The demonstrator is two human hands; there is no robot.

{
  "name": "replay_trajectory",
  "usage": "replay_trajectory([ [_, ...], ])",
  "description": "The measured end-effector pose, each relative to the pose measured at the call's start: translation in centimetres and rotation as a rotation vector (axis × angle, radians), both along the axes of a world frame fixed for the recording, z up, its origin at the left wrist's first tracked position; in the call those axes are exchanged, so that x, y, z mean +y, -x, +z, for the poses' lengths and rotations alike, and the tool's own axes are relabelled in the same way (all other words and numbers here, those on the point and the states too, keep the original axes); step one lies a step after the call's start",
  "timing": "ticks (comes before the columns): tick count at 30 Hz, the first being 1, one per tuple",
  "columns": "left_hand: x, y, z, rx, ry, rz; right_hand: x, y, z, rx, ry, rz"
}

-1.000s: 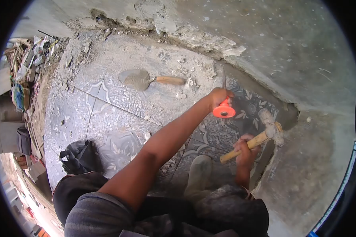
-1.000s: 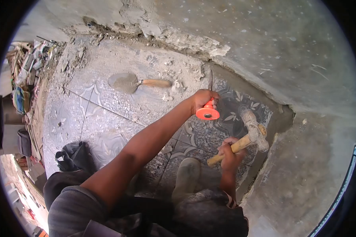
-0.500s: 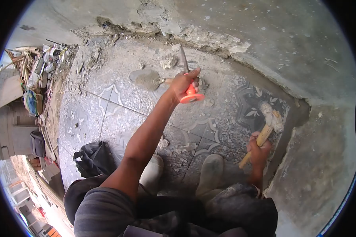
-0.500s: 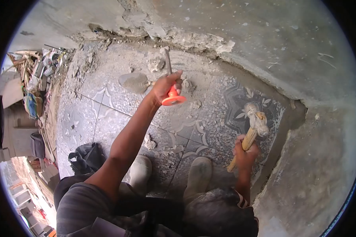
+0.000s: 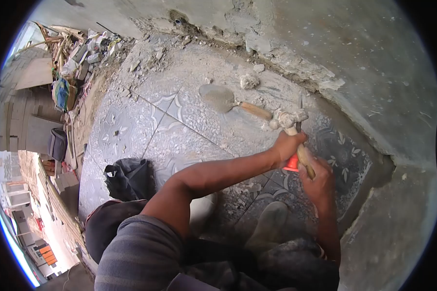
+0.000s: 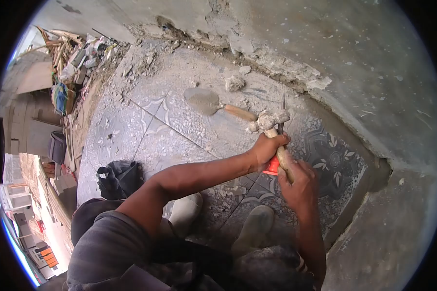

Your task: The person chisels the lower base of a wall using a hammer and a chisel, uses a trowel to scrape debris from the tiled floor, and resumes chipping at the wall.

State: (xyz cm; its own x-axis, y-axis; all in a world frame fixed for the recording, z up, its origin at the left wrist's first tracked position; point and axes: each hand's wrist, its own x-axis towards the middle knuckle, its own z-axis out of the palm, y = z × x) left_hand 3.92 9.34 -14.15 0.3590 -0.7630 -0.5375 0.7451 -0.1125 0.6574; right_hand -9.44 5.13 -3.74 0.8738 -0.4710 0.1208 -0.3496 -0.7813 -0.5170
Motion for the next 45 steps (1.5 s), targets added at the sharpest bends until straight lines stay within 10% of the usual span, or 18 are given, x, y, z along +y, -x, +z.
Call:
replay_trajectory([
  [7, 8.1, -16.7, 9.1, -0.634, -0.543, -0.179, -6.4, -10.2, 5.4, 0.174, -0.017, 0.238],
  [20, 30.3, -21.3, 4.2, -0.245, -0.355, 0.446, 2.5, -24.2, -13.3, 0.554, 0.146, 0.245],
  [26, 30.3, -24.9, 1.6, -0.262, -0.27, 0.416, 2.6, -14.1, -9.0, 0.022, -0.744, -0.534],
  [29, 28.1, -25.7, 2.2, -0.203, -0.252, 0.434, 0.7, -5.4, -13.6, -0.04, -0.162, -1.034],
  [34, 25.8, -25.0, 2.8, -0.062, -0.211, 0.442, 5.7, -2.4, -13.2, 0.0, -0.577, -1.253],
  [45, 29.0, -24.8, 3.9, -0.181, -0.239, 0.563, 10.6, -23.0, -10.1, 0.052, -0.653, -0.641],
])
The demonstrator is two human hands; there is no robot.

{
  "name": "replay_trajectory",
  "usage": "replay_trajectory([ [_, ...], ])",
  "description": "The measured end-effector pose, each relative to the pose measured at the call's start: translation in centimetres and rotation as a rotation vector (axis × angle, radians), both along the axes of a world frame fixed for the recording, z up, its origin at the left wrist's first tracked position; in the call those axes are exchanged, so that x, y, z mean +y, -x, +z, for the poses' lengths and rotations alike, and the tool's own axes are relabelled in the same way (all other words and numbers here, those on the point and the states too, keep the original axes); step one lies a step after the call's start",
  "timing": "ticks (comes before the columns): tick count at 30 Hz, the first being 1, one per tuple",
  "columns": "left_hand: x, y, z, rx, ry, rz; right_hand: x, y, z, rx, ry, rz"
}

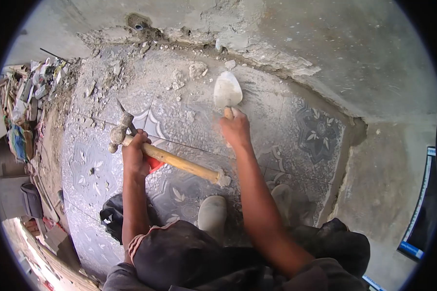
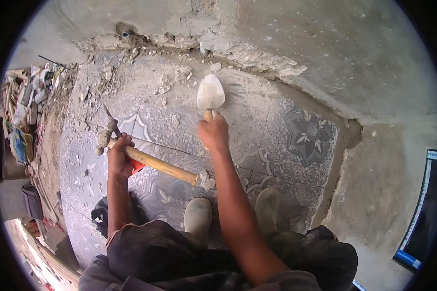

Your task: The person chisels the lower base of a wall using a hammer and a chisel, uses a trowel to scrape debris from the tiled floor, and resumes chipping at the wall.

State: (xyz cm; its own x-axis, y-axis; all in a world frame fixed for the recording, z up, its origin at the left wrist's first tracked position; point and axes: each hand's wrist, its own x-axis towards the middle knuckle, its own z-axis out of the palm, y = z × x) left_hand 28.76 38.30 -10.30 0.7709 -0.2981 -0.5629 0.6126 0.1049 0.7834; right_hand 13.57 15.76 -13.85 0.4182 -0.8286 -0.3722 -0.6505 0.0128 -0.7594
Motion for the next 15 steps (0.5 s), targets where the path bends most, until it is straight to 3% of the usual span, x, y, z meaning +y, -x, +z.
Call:
replay_trajectory([
  [1, 0.4, -0.3, -0.2, 0.016, 0.015, 0.039, -0.2, 2.0, 1.4, 0.027, 0.06, -0.025],
  [4, 1.8, -0.8, -0.8, 0.036, 0.035, 0.05, -4.5, 7.5, -1.4, -0.01, 0.055, -0.262],
  [7, 2.6, -1.2, -0.7, 0.064, 0.021, 0.106, -10.1, 6.9, -4.9, 0.174, 0.217, -0.265],
  [9, 2.9, -1.3, -0.8, 0.065, 0.021, 0.128, -10.8, 3.4, -4.6, 0.223, 0.263, -0.225],
  [15, 2.6, -1.5, -0.3, 0.029, 0.01, 0.182, 0.3, -12.9, 0.0, 0.208, 0.131, 0.033],
])
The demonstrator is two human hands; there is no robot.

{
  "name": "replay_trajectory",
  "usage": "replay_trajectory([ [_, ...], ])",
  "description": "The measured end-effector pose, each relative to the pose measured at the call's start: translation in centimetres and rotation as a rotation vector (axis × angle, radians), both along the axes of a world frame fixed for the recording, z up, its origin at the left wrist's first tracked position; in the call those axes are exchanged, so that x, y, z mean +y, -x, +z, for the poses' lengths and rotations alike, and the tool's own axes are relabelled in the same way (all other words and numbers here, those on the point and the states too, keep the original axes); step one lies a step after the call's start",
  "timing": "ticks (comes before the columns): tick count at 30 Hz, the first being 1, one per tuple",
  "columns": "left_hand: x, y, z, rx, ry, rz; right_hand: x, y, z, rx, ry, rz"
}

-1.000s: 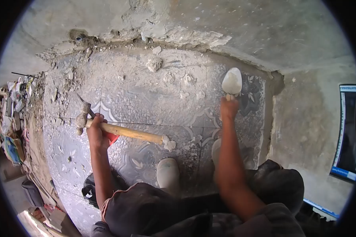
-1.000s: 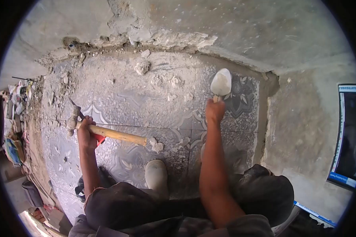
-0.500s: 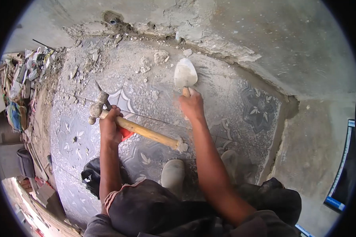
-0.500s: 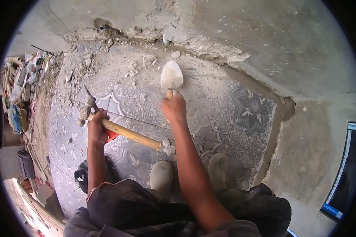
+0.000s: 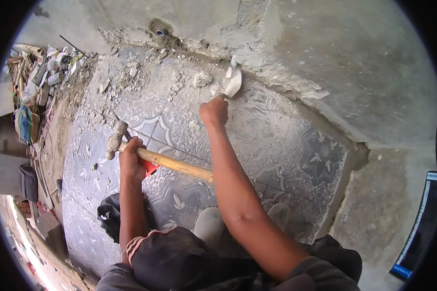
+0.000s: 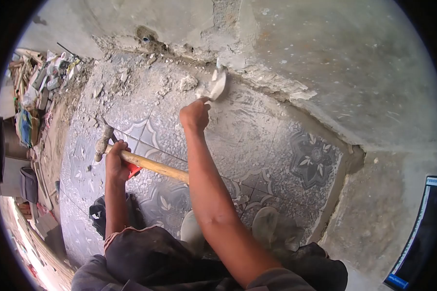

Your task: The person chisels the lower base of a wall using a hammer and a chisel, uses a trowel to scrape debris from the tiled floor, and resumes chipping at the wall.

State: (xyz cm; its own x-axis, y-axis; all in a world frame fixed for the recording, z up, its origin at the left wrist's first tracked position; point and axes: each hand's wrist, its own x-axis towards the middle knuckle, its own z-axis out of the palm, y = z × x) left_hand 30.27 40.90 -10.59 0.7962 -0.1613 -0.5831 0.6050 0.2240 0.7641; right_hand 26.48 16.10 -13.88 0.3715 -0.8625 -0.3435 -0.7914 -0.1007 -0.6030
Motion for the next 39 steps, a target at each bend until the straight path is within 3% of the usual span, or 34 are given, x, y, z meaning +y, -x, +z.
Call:
replay_trajectory([
  [4, 0.4, 0.1, -0.3, 0.043, -0.008, -0.025, 1.9, -0.8, 0.7, -0.188, -0.066, 0.255],
  [5, 0.4, 0.1, -0.4, 0.037, -0.022, -0.025, 2.2, 0.7, -0.7, -0.337, 0.054, 0.191],
  [7, 0.4, 0.2, -0.3, 0.02, -0.055, -0.047, 2.7, 5.9, -0.7, -0.569, 0.005, -0.046],
  [8, 0.3, 0.3, -0.6, 0.051, -0.042, -0.03, 3.0, 9.4, -0.8, -0.654, -0.255, -0.24],
  [10, 0.1, 0.4, -0.3, 0.085, -0.014, -0.059, 5.0, 15.8, -0.2, -0.665, -0.485, -0.527],
  [14, -0.4, 0.2, -1.1, 0.128, 0.026, -0.049, 8.1, 19.9, -4.3, -0.693, -0.448, -0.789],
  [16, -0.8, 0.4, -1.3, 0.117, 0.0, -0.027, 7.3, 16.3, -4.7, -0.756, -0.443, -0.724],
  [18, -1.0, 0.9, -0.5, 0.096, 0.002, -0.052, 4.5, 11.8, -2.1, -0.668, -0.672, -0.342],
  [20, -0.6, 0.6, -0.7, 0.066, 0.007, -0.076, 1.4, 7.2, -2.1, -0.763, -0.979, -0.075],
  [22, -0.3, 0.5, -0.5, 0.024, -0.01, -0.063, 0.0, 4.9, 1.0, -0.64, -0.994, 0.159],
  [24, 0.5, 0.4, -0.5, 0.026, -0.029, -0.025, -1.5, 5.8, 2.1, -0.339, -0.575, 0.521],
  [26, 1.2, 0.1, -0.2, 0.066, -0.02, -0.031, -4.5, 9.2, 5.4, 0.221, -0.281, 0.868],
  [28, 1.9, -0.4, -0.4, 0.054, -0.014, 0.008, -6.9, 15.3, 5.1, 0.331, 0.092, 1.232],
  [29, 2.3, -0.8, -0.6, 0.043, -0.011, 0.033, -6.4, 17.5, 6.9, 0.521, 0.012, 1.301],
  [33, 3.1, -1.2, -0.1, 0.042, -0.052, 0.095, -5.3, 26.4, 6.8, 0.513, -0.241, 1.608],
  [36, 3.5, -1.0, 0.1, 0.048, -0.05, 0.092, -5.1, 25.8, 5.6, 1.069, -0.858, 1.41],
  [39, 3.1, -0.6, 0.3, 0.053, -0.036, 0.082, -7.1, 26.0, 0.8, 1.293, -1.02, 1.395],
])
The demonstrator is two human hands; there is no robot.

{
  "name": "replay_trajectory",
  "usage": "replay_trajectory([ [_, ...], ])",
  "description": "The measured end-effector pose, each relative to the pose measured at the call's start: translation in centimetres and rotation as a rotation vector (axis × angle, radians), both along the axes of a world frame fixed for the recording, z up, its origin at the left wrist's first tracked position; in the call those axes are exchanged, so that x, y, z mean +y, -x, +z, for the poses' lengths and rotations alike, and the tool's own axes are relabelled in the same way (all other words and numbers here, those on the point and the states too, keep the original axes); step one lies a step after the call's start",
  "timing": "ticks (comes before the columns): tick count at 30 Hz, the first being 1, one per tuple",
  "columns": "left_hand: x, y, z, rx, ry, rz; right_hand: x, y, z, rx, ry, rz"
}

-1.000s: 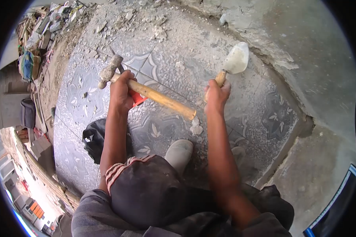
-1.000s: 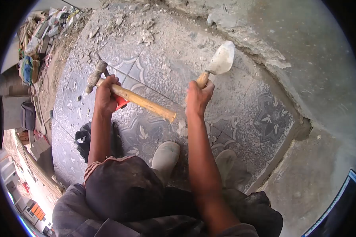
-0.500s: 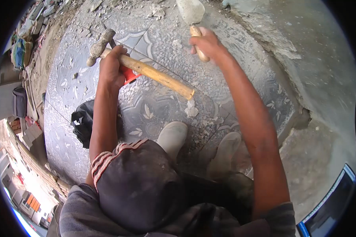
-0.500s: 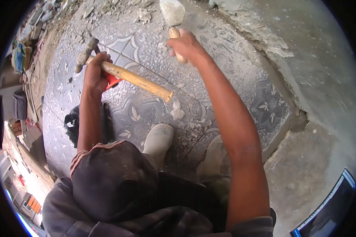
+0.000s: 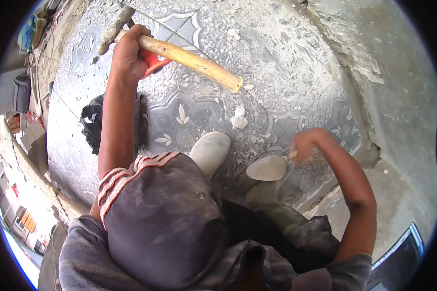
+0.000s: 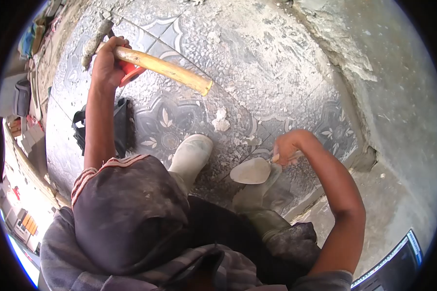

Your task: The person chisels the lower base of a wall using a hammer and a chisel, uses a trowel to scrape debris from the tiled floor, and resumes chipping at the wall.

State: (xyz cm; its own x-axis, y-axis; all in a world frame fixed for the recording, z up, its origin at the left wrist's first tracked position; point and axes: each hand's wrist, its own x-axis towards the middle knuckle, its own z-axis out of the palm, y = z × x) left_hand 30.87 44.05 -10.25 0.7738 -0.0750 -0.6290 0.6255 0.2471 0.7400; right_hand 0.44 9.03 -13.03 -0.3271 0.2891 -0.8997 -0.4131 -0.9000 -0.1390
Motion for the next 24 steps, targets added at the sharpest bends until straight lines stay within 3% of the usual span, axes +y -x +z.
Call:
replay_trajectory([
  [2, -0.4, 0.4, 0.4, 0.026, 0.008, -0.012, -1.3, -2.3, -1.6, -0.025, -0.023, 0.103],
  [4, -0.9, 1.0, 0.4, 0.045, 0.013, -0.017, -2.9, -6.3, -1.7, -0.027, 0.105, -0.041],
  [6, -1.2, 1.0, 0.6, 0.03, 0.012, -0.013, -4.0, -11.3, -0.2, -0.209, 0.121, -0.235],
  [8, -0.9, 0.8, 0.2, 0.018, 0.005, -0.03, -4.5, -15.3, 0.8, -0.444, 0.037, -0.492],
  [11, -0.8, 1.1, 1.1, -0.032, -0.006, 0.021, -3.4, -18.2, 2.8, -0.569, -0.032, -0.618],
  [13, 0.1, 0.9, 1.3, -0.063, -0.02, 0.021, -1.4, -17.8, 4.2, -0.43, -0.059, -0.486],
  [15, 0.5, 0.7, 1.9, -0.088, -0.036, 0.055, 0.5, -15.9, 2.9, -0.292, -0.083, -0.318],
  [17, 0.6, 0.4, 2.4, -0.085, -0.017, 0.105, 2.3, -13.9, 0.3, -0.228, -0.162, -0.347],
  [22, 0.6, -0.3, 3.2, -0.11, -0.013, 0.193, 6.1, -18.8, -4.8, -0.317, -0.406, -0.632],
  [24, 0.7, -0.2, 3.5, -0.084, -0.03, 0.189, 7.8, -23.1, -5.8, -0.604, -0.381, -0.916],
])
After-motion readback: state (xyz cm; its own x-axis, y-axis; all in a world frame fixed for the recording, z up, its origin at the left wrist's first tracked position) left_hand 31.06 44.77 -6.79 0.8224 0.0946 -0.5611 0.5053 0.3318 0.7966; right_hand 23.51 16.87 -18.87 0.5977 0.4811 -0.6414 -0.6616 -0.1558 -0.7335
